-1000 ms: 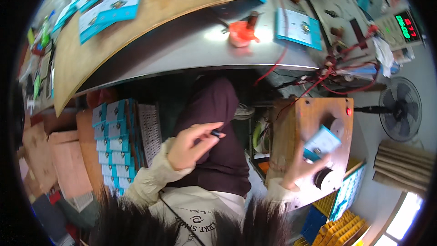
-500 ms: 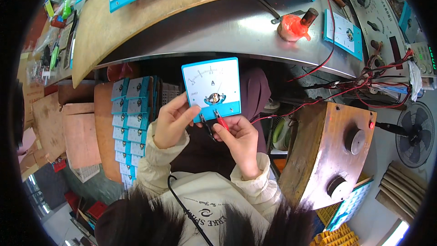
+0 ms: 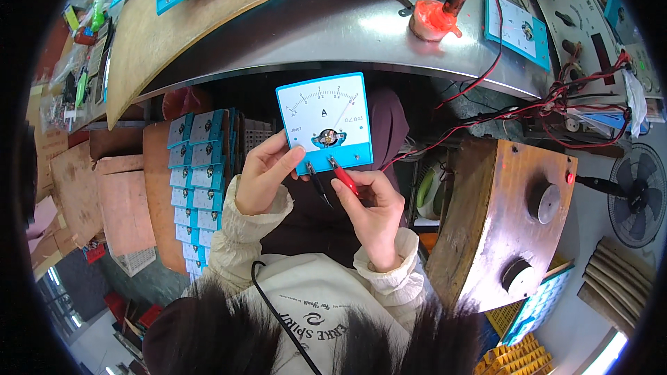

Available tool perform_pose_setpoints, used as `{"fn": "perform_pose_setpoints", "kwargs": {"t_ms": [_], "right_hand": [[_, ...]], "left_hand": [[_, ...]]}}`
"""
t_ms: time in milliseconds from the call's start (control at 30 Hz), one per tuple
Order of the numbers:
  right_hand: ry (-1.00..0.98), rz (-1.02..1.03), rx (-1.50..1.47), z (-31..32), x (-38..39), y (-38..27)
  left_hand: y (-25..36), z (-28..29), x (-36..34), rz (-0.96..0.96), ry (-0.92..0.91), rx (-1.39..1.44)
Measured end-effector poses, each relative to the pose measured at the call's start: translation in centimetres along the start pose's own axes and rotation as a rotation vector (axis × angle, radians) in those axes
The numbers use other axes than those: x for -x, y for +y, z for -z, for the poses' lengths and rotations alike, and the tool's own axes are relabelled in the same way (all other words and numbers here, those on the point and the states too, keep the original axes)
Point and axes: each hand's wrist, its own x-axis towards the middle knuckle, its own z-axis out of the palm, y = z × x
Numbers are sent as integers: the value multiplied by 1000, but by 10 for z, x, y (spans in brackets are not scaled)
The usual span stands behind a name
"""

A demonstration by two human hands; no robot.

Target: The person tests analog meters by attaching electrical test leads to their terminals, places them against a machine on a wooden bench, and stacks the meters on the worktable.

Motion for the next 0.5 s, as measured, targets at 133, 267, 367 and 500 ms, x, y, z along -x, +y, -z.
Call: {"fn": "perform_pose_setpoints", "kwargs": {"t_ms": [133,267,367,500], "right_hand": [[15,22,33,3,1,1],[35,112,133,7,0,-2],[40,194,259,9,-2,-6],[13,244,301,9,-1,-10]], "left_hand": [[-2,-4,1,-22,52,-15],[-3,-5,0,21,5,20],[-3,-6,-1,27,-11,16],[-3,-5,-1,25,-3,26]]}}
